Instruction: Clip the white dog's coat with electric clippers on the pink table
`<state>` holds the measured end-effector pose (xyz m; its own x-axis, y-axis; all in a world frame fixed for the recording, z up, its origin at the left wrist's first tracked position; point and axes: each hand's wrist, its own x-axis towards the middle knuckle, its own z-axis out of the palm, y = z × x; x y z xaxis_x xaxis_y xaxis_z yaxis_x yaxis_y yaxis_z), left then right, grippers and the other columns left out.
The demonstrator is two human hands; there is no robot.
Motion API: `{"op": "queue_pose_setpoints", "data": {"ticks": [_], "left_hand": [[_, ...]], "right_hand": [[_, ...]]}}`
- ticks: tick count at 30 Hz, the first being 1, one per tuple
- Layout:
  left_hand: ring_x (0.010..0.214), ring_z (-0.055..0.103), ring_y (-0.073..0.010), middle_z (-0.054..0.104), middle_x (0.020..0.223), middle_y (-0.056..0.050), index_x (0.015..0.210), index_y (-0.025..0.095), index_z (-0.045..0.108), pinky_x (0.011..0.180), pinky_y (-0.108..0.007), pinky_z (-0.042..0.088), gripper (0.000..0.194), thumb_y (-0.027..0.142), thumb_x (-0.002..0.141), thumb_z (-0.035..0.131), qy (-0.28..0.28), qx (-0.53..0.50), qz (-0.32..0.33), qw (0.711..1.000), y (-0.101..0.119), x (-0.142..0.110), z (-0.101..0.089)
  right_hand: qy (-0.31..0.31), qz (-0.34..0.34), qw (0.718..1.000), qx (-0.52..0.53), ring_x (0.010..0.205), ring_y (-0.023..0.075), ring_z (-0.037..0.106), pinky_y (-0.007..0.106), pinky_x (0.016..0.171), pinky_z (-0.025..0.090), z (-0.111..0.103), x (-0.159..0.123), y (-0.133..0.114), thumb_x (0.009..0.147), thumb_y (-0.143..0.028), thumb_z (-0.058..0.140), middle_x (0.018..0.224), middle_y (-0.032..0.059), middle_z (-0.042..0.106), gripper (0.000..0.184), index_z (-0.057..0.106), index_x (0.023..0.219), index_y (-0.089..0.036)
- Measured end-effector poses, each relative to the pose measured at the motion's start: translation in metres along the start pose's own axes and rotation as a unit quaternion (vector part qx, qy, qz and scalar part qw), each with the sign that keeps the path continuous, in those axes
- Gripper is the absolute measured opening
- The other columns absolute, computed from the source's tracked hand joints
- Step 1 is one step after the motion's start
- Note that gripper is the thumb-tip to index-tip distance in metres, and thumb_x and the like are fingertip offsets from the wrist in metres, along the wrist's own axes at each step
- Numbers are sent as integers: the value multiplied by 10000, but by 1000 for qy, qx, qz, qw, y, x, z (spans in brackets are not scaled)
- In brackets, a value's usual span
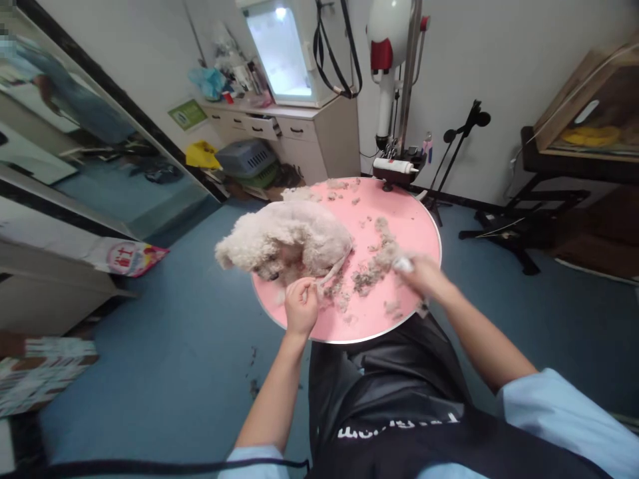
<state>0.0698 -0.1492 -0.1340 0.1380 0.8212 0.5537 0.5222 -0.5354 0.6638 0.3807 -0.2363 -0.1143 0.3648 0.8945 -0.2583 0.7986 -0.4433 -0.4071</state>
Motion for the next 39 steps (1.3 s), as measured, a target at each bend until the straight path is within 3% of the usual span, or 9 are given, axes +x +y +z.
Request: {"op": "queue_pose_setpoints", "data": {"ticks": [5,9,14,18,21,26,34,36,39], "left_hand": [[747,656,-207,708,734,-52,726,227,650,740,-350,505,196,293,879,547,-120,-31,103,987,20,0,17],[769,671,-203,714,769,-67,759,228,649,759,-348,529,184,247,892,524,-202,-114,160,959,49,-2,37],[599,581,-158,603,626,-3,720,199,613,620,-280,492,228,293,894,498,-241,-173,36,954,75,64,66],[661,604,-169,667,705,-19,737,196,662,678,-286,506,183,305,827,546,-359,-184,22,915,72,116,81],[825,648,-218,733,847,-59,777,208,709,802,-326,507,159,321,775,596,-300,-123,9,946,42,115,63],[642,598,-215,631,593,-36,620,208,579,701,-346,506,216,353,778,552,-94,-61,-191,975,-22,74,25],[840,687,-201,759,865,-60,828,189,694,843,-330,552,99,232,781,617,-123,-182,-186,958,12,86,136],[886,692,-194,766,915,-78,857,177,712,862,-317,553,127,248,785,636,-118,-259,-170,943,15,92,143],[810,693,-209,751,808,-91,779,170,700,817,-354,562,202,327,829,583,-31,-255,-182,949,-6,84,112]], "right_hand": [[190,156,968,39,972,314,675,345,765,483,-52,11,89,860,-416,559,1099,232,702,487,626,1188,-61],[54,115,946,298,688,228,669,290,595,484,-20,-10,83,754,-349,611,816,113,726,319,669,953,-107],[-109,93,755,639,572,163,633,267,528,510,57,-44,21,766,-460,588,766,74,701,326,634,897,-166],[-174,114,669,713,474,129,563,236,447,464,89,-61,-7,844,-512,487,667,54,653,391,637,905,-156],[-145,151,640,739,389,99,503,195,364,398,94,-67,1,862,-487,515,599,44,647,358,646,867,-154],[-52,211,579,786,383,111,552,199,346,471,93,-64,31,825,-409,671,603,8,679,225,641,880,-193],[-190,55,582,789,627,120,680,215,547,588,66,-49,47,721,-256,819,1207,60,730,533,624,1211,-324],[-188,36,598,778,601,104,656,225,566,573,59,-52,46,700,-285,846,1265,65,705,660,576,1295,-381],[-194,14,610,768,559,123,619,298,576,551,54,-60,44,664,-503,846,1291,92,689,642,620,1253,-390]]}}
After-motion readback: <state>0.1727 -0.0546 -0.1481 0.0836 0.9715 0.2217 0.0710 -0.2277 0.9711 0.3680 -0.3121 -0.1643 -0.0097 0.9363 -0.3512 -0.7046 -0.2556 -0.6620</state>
